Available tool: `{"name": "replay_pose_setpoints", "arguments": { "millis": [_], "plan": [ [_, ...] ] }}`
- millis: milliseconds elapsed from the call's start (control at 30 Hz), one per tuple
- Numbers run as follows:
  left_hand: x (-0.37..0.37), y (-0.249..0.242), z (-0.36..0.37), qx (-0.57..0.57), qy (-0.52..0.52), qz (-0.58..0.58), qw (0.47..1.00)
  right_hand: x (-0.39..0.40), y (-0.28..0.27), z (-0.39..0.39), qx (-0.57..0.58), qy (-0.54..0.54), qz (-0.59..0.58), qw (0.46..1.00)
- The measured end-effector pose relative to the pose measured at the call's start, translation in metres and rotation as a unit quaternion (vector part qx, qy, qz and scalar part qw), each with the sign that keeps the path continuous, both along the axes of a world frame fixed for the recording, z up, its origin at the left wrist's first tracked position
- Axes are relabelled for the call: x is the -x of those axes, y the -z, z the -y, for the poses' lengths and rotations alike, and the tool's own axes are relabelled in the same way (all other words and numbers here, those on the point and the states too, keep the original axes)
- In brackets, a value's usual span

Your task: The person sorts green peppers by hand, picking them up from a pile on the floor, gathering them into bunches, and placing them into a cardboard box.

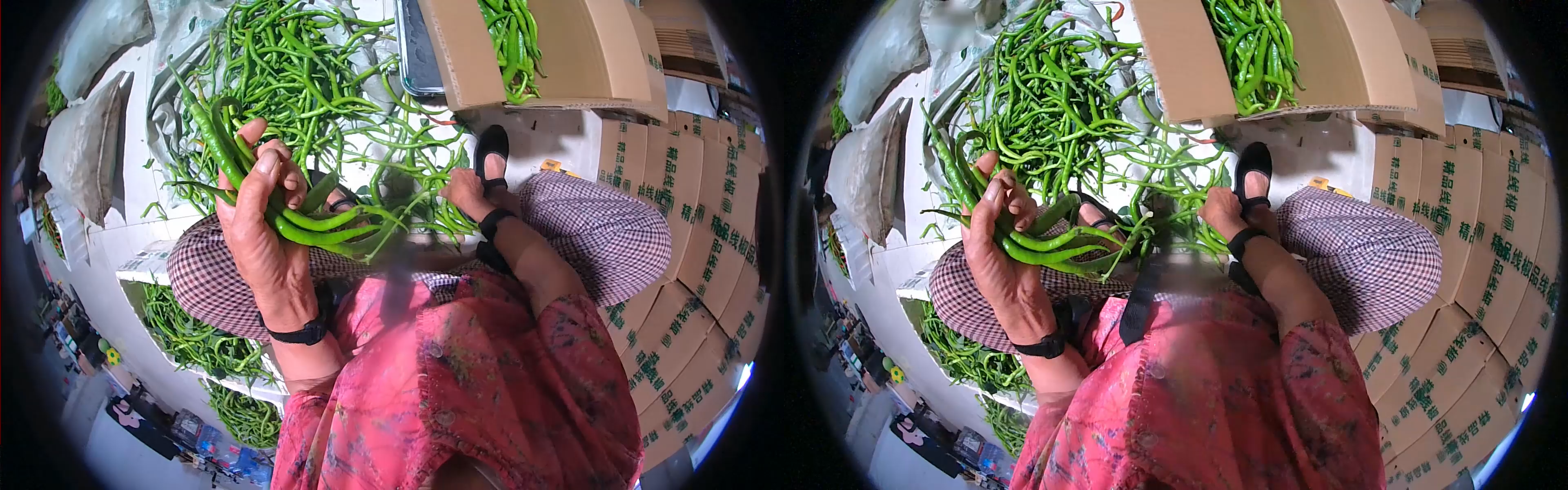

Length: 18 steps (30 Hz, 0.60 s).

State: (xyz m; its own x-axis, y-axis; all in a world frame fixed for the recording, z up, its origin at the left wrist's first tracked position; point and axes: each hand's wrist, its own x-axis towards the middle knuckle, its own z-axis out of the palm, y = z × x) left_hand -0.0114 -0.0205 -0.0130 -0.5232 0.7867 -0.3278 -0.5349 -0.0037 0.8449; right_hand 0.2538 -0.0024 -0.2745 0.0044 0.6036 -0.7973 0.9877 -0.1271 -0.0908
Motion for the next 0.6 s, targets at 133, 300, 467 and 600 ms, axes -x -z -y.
{"name": "replay_pose_setpoints", "arguments": {
  "millis": [133,300,467,600],
  "plan": [
    [-0.004,-0.001,-0.004,-0.002,0.005,-0.001,1.000,-0.008,-0.001,0.004,-0.028,-0.104,-0.030,0.994],
    [-0.004,0.000,-0.002,-0.004,0.005,0.022,1.000,0.012,-0.013,-0.007,0.310,-0.341,0.015,0.887],
    [-0.003,0.002,0.002,-0.019,0.022,0.020,0.999,0.014,-0.007,-0.012,0.148,-0.309,-0.110,0.933],
    [-0.005,0.000,-0.002,-0.014,0.009,0.022,1.000,0.029,-0.002,-0.024,-0.051,-0.127,-0.203,0.970]
  ]
}}
